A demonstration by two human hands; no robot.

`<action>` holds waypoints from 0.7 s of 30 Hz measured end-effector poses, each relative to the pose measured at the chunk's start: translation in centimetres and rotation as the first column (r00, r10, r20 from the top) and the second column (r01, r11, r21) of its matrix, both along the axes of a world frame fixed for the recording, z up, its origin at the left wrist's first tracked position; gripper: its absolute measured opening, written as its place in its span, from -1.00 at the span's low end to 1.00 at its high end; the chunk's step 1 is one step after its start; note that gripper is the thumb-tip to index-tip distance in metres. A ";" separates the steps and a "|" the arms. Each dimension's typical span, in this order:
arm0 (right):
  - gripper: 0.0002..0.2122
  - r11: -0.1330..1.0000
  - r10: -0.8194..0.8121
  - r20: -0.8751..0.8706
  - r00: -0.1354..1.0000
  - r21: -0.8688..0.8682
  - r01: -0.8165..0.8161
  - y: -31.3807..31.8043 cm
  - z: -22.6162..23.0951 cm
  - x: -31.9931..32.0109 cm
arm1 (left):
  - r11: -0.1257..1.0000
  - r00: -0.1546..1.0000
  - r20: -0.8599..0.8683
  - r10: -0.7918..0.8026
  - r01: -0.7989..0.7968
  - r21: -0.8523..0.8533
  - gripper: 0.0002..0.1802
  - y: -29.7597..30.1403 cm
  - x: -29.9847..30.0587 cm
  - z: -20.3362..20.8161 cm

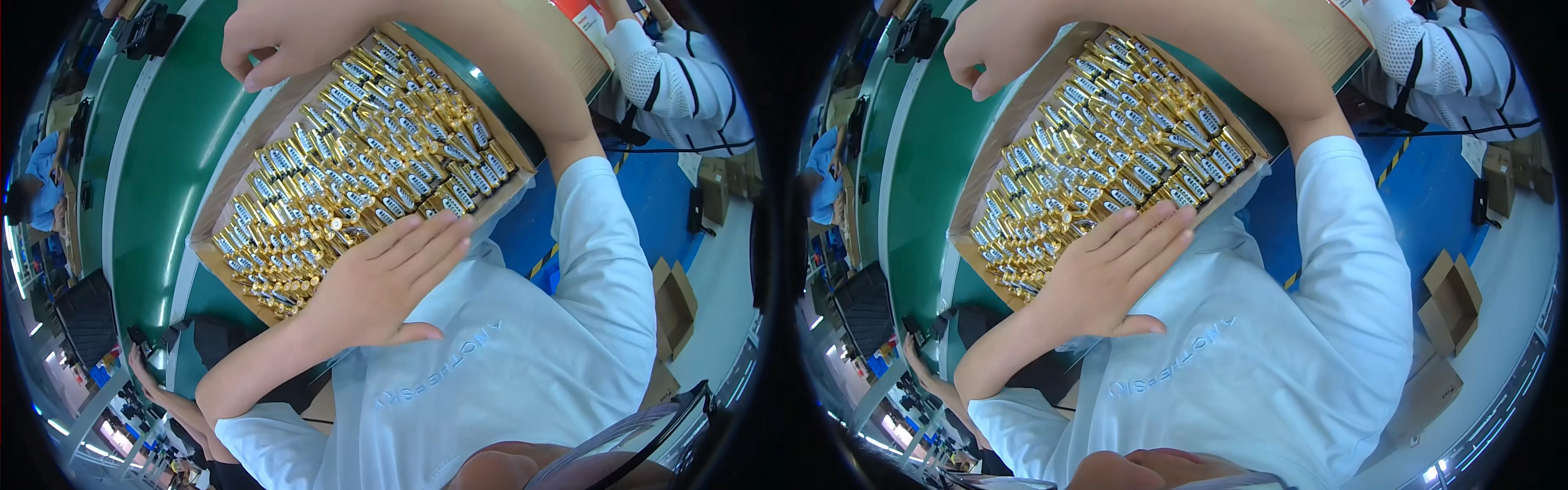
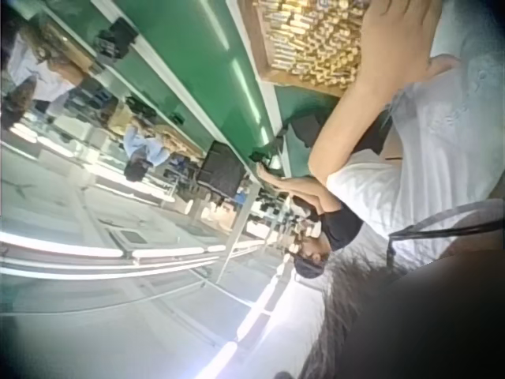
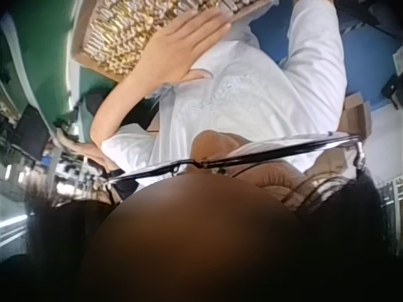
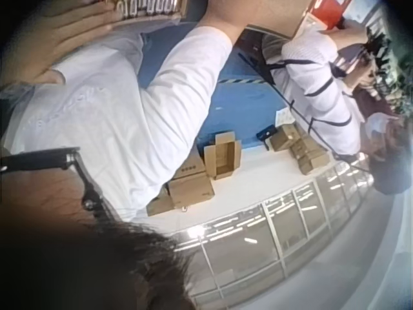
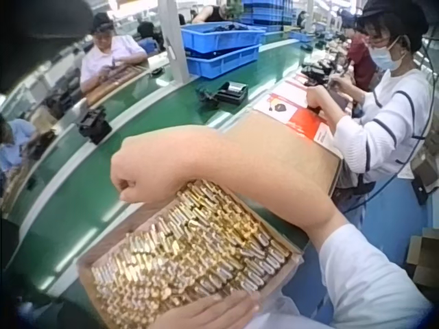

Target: Manually assemble small metallic components into a fixture on a production line.

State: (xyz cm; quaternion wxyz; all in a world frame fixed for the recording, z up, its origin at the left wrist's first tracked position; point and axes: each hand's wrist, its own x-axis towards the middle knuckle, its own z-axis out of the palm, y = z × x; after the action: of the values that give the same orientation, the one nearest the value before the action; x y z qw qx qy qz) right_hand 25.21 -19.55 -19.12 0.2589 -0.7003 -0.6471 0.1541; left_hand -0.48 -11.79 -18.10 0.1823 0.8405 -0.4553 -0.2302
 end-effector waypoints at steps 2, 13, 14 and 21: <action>-0.74 0.998 -0.005 0.000 1.000 -0.056 0.005 0.1 0.0 0.1 | 0.998 1.000 -0.013 0.008 -0.009 -0.064 0.06 -0.9 1.0 -0.4; -0.74 0.996 -0.022 0.035 0.999 -0.089 0.025 -0.2 1.2 0.0 | 0.997 0.998 0.058 -0.024 0.028 -0.074 0.09 -0.9 1.4 -2.1; -0.74 0.996 -0.022 0.039 0.999 -0.088 0.025 -0.2 1.3 -0.1 | 0.997 0.998 0.062 -0.024 0.028 -0.073 0.09 -1.3 1.6 -2.0; -0.74 0.995 -0.021 0.080 0.997 -0.100 0.029 -0.6 2.7 -0.7 | 0.994 0.971 0.240 0.018 0.009 -0.112 0.04 -3.6 4.0 -3.5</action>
State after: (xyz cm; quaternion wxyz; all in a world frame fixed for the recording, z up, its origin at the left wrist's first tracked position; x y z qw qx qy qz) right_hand 24.52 -20.12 -16.43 0.1995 -0.7261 -0.6394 0.1556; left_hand 3.52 -15.35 -21.59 0.1734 0.8516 -0.4845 -0.1004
